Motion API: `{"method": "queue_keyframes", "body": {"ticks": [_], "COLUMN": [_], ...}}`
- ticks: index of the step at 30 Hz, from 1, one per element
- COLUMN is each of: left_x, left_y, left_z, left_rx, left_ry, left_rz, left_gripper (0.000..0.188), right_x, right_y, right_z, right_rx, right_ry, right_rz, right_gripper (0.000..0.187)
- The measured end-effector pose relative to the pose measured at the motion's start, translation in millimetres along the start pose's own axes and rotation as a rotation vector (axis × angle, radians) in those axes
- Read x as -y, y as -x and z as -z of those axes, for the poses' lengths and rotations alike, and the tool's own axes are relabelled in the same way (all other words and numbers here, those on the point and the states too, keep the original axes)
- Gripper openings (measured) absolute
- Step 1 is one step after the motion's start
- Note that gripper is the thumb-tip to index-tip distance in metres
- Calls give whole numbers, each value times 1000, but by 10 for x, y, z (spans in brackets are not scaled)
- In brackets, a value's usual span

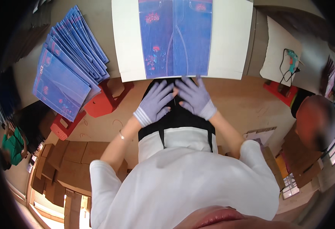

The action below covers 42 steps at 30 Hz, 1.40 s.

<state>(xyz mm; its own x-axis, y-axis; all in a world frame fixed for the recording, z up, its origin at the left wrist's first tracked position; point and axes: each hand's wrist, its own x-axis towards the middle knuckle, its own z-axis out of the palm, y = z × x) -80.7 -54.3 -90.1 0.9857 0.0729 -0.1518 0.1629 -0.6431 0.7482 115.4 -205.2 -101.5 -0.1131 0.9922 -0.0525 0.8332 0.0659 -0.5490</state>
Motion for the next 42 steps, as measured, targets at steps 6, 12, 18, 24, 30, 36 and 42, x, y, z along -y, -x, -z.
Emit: {"method": "queue_keyframes", "body": {"ticks": [6,12,18,24,30,36,42], "left_x": [417,362,582,1485,786,231,161], "left_y": [-554,-499,986,2597,1331,-303,-783], "left_z": [504,140,781,1325,1436,402,118], "left_rx": [-1021,-695,-1191,-1237,-1252,-450,-430], "left_ry": [785,972,749,487,-786,-520,-358], "left_rz": [702,776,968,1111,976,491,411], "left_gripper": [44,30,15,41,40,51,55], "right_x": [-345,-240,-817,-1604,-1683,-1636,-1332], "right_y": [-206,-333,194,301,301,268,318], "right_z": [368,254,509,543,558,474,593], "right_rx": [-556,-341,-495,-502,-383,-440,-971], "right_ry": [-116,79,32,77,248,358,-244], "right_rz": [-519,-474,-654,-905,-1005,-948,-786], "right_gripper": [38,44,49,69,79,73,45]}}
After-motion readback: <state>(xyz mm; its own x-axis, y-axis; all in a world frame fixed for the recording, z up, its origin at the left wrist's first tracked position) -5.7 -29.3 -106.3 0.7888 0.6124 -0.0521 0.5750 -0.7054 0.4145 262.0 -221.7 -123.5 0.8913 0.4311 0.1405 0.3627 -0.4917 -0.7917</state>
